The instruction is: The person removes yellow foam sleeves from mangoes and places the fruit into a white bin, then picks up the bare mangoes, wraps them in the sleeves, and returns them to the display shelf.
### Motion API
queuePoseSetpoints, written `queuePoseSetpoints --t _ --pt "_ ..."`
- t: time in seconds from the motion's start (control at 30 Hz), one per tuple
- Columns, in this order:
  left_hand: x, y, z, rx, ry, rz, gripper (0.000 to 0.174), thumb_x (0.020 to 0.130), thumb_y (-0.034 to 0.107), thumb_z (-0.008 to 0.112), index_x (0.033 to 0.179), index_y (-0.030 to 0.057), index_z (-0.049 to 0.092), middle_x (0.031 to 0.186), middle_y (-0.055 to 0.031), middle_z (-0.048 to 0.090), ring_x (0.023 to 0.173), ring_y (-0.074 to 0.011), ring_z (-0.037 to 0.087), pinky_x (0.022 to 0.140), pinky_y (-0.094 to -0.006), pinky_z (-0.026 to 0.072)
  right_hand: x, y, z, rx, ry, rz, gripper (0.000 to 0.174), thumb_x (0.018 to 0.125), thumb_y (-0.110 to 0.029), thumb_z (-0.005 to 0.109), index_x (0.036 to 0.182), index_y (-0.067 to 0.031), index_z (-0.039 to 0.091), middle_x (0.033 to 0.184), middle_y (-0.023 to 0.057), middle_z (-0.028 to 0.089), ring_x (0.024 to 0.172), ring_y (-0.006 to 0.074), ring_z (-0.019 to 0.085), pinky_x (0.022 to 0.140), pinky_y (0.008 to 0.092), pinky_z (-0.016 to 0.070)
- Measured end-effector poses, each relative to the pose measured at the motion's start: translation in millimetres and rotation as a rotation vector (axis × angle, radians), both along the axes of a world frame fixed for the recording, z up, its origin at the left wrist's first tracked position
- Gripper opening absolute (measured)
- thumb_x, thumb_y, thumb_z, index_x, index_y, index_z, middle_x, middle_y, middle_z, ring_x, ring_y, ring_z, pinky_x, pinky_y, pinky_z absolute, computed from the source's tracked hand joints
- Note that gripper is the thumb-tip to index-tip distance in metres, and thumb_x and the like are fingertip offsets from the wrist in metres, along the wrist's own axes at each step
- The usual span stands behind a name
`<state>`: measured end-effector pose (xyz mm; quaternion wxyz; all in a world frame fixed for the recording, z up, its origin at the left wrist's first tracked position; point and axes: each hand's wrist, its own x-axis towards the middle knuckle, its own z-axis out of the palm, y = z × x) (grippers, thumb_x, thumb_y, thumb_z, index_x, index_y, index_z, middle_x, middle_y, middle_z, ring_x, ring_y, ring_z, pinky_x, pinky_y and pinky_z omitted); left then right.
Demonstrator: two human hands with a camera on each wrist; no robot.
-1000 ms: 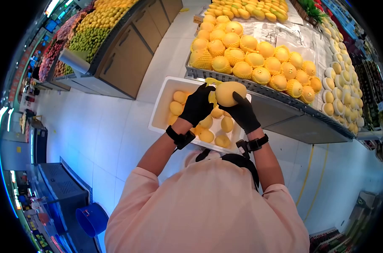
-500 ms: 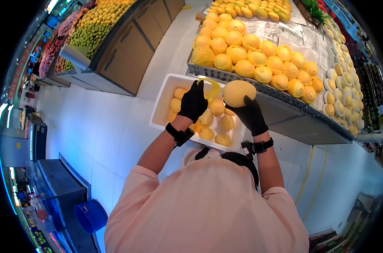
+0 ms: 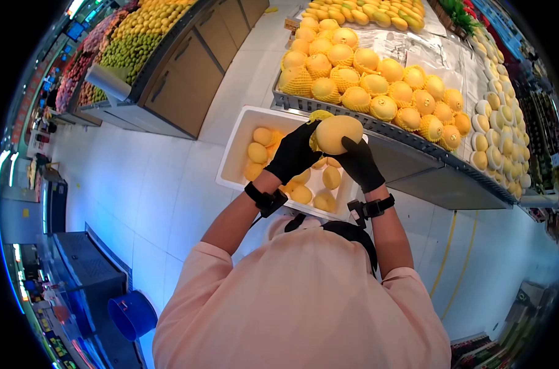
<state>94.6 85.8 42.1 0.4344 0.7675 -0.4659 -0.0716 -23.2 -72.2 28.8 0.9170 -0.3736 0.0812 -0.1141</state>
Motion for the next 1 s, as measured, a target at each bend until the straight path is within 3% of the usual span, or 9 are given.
queuePoseSetpoints --t 0.27,0.43,0.47,0.57,0.63,0.7,0.83,0.93,1.0 --pt "-21 -6 17 -0.057 -0.074 0.124 0.075 0.069 0.007 0.076 0.136 0.0062 0.042 0.132 -0.0188 0.051 0.121 -0.0337 0.051 0.100 -0.0378 0.0436 17 19 10 -0.675 0.192 -0.427 0.057 0.074 -0.015 0.081 0.119 -0.0008 0.050 0.115 0.0117 0.058 0.107 0.0197 0.058 0.087 0.0310 0.0507" --pt "-34 -11 39 -0.110 -0.018 -0.006 0.072 0.073 0.002 0.073 0.138 0.0058 0.041 0.137 -0.0178 0.047 0.119 -0.0303 0.053 0.093 -0.0344 0.0477 22 25 -16 -0.598 0.113 -0.477 0.047 0.084 -0.005 0.069 0.124 -0.0015 0.045 0.113 0.0087 0.058 0.102 0.0158 0.059 0.081 0.0265 0.0513" --pt "-31 -7 43 -0.171 0.064 -0.052 0.069 0.075 -0.002 0.071 0.138 0.0059 0.042 0.136 -0.0139 0.050 0.104 -0.0202 0.061 0.082 -0.0268 0.0508 16 24 -10 -0.556 0.093 -0.431 0.044 0.085 -0.005 0.067 0.123 -0.0013 0.046 0.112 0.0087 0.058 0.101 0.0160 0.059 0.081 0.0266 0.0514" --pt "-10 9 41 -0.395 0.372 -0.120 0.065 0.075 -0.003 0.071 0.135 0.0060 0.046 0.132 -0.0092 0.055 0.082 -0.0099 0.061 0.069 -0.0203 0.0490 10 22 10 -0.586 0.074 -0.372 0.039 0.086 -0.006 0.065 0.121 -0.0010 0.048 0.108 0.0076 0.060 0.097 0.0150 0.060 0.079 0.0267 0.0518" --pt "1 23 57 -0.359 0.294 0.057 0.060 0.074 -0.005 0.071 0.129 0.0054 0.052 0.131 -0.0077 0.055 0.074 -0.0088 0.054 0.066 -0.0201 0.0456 3 18 14 -0.555 0.075 -0.293 0.045 0.083 -0.006 0.070 0.122 -0.0029 0.048 0.111 0.0069 0.059 0.097 0.0146 0.060 0.078 0.0271 0.0535" --pt "23 27 54 -0.320 -0.090 0.067 0.068 0.072 0.000 0.075 0.134 0.0062 0.047 0.136 -0.0085 0.049 0.099 -0.0136 0.055 0.083 -0.0254 0.0472 2 16 12 -0.485 0.084 -0.231 0.044 0.083 -0.006 0.070 0.122 -0.0030 0.049 0.110 0.0067 0.059 0.096 0.0141 0.060 0.077 0.0274 0.0537" --pt "24 13 27 -0.182 0.526 -0.255 0.088 0.069 0.009 0.083 0.142 0.0052 0.034 0.138 -0.0091 0.046 0.127 -0.0193 0.043 0.106 -0.0329 0.0370 2 21 7 -0.282 -0.032 -0.153 0.044 0.085 -0.009 0.069 0.123 -0.0035 0.049 0.109 0.0059 0.060 0.094 0.0136 0.061 0.075 0.0276 0.0542" --pt "18 8 16 -0.225 0.627 -0.262 0.084 0.070 0.009 0.082 0.140 0.0037 0.036 0.136 -0.0091 0.047 0.124 -0.0190 0.046 0.104 -0.0326 0.0393 7 26 15 0.052 0.014 -0.129 0.043 0.085 -0.010 0.070 0.123 -0.0037 0.050 0.107 0.0053 0.061 0.093 0.0134 0.061 0.075 0.0270 0.0540" --pt "14 7 13 -0.265 0.634 -0.198 0.083 0.070 0.009 0.082 0.139 0.0033 0.036 0.135 -0.0092 0.048 0.123 -0.0189 0.047 0.103 -0.0327 0.0401 4 28 13 -0.251 0.079 -0.204 0.042 0.085 -0.010 0.070 0.122 -0.0032 0.051 0.107 0.0052 0.061 0.094 0.0135 0.061 0.077 0.0267 0.0535"
